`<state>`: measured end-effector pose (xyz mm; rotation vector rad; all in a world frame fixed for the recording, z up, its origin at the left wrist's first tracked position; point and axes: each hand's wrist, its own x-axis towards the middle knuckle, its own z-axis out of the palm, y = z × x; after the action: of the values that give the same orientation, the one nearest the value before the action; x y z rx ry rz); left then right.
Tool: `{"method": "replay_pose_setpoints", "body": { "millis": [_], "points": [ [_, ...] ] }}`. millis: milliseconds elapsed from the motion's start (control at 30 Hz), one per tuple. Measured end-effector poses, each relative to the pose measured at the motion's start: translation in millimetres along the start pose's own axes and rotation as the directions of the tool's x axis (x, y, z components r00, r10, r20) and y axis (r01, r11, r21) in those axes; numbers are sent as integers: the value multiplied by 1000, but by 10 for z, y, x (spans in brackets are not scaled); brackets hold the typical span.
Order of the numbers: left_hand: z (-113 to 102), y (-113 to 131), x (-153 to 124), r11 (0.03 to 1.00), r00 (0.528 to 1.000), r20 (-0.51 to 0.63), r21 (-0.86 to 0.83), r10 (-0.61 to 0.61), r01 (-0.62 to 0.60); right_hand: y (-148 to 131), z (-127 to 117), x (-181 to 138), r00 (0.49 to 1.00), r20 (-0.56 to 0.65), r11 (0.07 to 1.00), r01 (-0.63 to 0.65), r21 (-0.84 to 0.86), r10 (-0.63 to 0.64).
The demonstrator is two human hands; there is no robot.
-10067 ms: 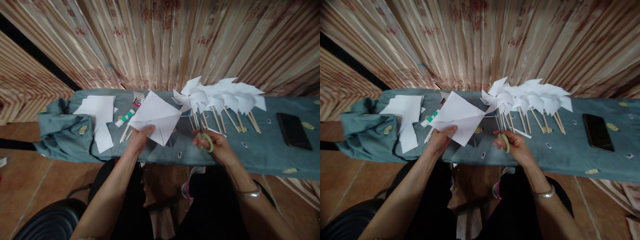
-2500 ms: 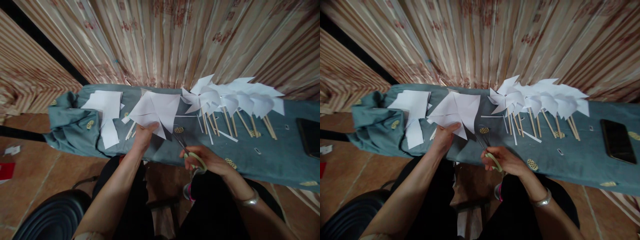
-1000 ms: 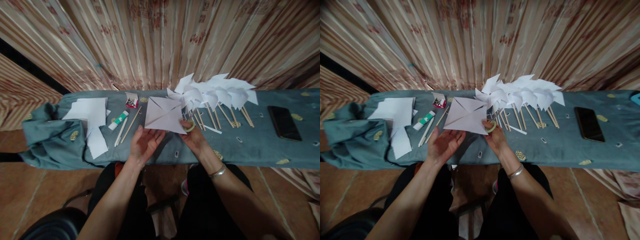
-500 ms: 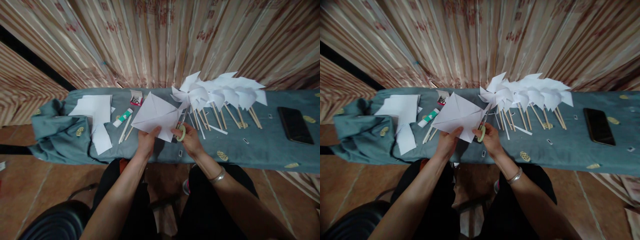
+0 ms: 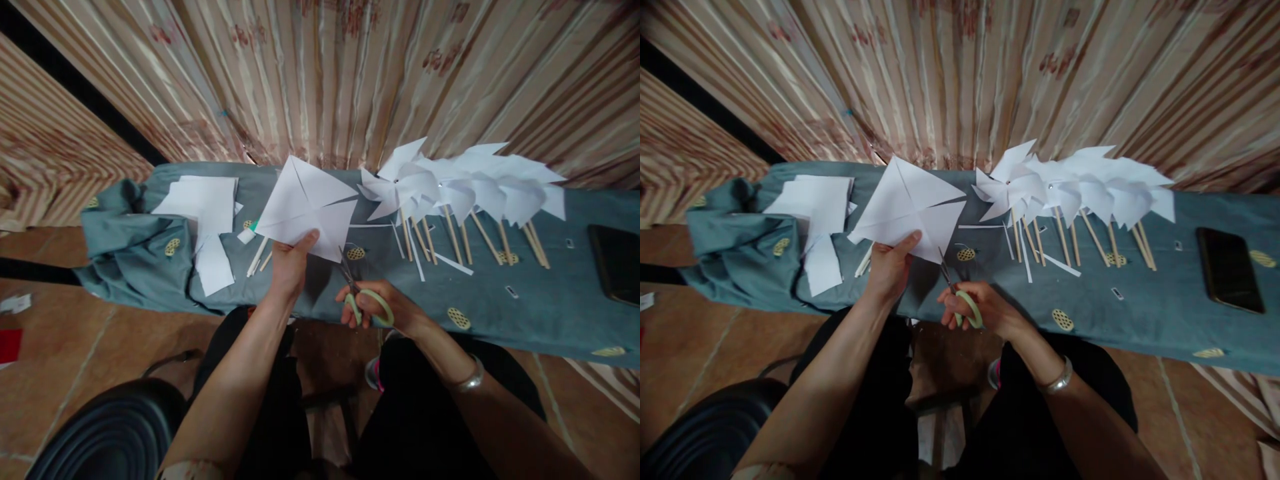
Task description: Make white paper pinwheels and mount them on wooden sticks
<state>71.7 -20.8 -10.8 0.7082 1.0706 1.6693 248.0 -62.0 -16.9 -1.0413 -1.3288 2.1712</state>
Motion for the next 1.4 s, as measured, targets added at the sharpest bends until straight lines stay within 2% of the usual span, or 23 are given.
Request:
{"method": "replay_pose_setpoints", "body": {
  "millis": [167, 567, 767, 1400],
  "points": [
    [10, -64, -21, 1000, 1000, 6, 28, 8, -8, -35, -7, 11, 999, -16, 999, 52, -12, -52],
    [18, -114, -31, 993, 999, 5, 106, 53, -53, -77, 21, 18, 998, -52, 998, 25, -60, -28],
    [0, -111, -33, 989, 999, -22, 142, 35, -31, -76, 30, 27, 997, -62, 996, 33, -84, -39],
    [-37, -155, 17, 994, 996, 13, 75, 84, -85, -21, 54, 45, 990, -124, 996, 62, -65, -69]
  ]
}}
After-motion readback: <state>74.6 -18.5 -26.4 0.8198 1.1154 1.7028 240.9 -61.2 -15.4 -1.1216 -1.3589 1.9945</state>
